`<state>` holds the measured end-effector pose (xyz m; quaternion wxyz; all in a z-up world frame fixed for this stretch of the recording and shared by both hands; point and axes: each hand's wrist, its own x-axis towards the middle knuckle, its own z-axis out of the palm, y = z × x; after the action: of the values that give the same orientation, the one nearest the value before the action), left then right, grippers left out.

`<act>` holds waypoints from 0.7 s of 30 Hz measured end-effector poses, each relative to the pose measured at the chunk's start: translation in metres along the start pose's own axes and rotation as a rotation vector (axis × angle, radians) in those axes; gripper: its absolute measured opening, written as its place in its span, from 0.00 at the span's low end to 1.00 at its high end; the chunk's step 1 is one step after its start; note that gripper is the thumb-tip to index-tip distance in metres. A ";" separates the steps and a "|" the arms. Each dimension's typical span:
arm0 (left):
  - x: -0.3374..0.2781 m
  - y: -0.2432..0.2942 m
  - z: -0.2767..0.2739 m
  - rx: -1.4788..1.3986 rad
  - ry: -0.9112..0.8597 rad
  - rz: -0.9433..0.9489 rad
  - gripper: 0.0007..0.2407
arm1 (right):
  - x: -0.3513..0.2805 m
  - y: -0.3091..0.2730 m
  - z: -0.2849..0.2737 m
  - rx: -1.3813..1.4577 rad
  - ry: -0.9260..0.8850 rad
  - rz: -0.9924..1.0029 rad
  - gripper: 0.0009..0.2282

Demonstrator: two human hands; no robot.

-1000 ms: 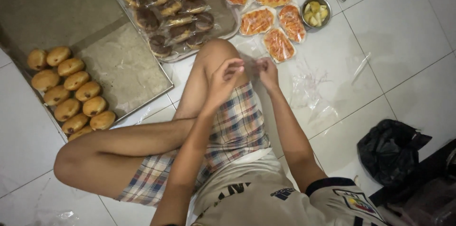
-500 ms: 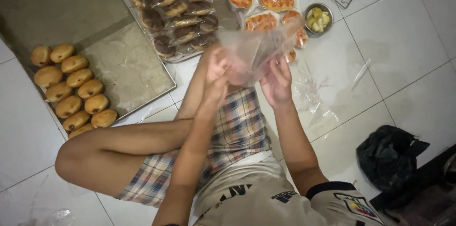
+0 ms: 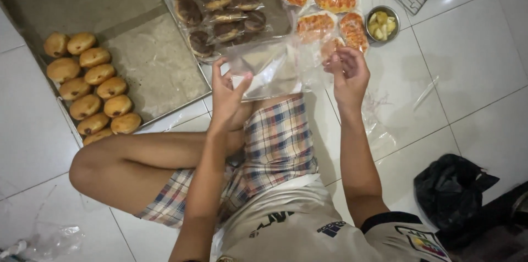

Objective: Packing individual baked buns into small plastic bags while sitting on the floor.

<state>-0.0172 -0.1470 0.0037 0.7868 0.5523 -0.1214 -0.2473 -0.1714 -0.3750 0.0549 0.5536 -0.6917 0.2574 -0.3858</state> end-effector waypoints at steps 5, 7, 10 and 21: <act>0.003 -0.014 -0.012 0.046 0.004 0.035 0.28 | -0.001 0.013 -0.008 -0.134 -0.054 -0.029 0.20; 0.001 -0.013 -0.012 0.066 0.004 0.043 0.28 | -0.002 0.005 -0.009 -0.145 -0.044 -0.066 0.30; 0.001 -0.021 -0.015 0.069 0.007 0.020 0.28 | 0.003 0.001 -0.017 -0.215 0.069 -0.025 0.27; -0.001 -0.005 -0.007 0.713 0.218 0.218 0.30 | 0.010 0.041 -0.062 -1.253 -0.527 0.413 0.34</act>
<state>-0.0164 -0.1419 -0.0037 0.5754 0.7980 -0.1736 -0.0443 -0.2135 -0.4287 0.0238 0.1574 -0.8873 0.4143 0.1275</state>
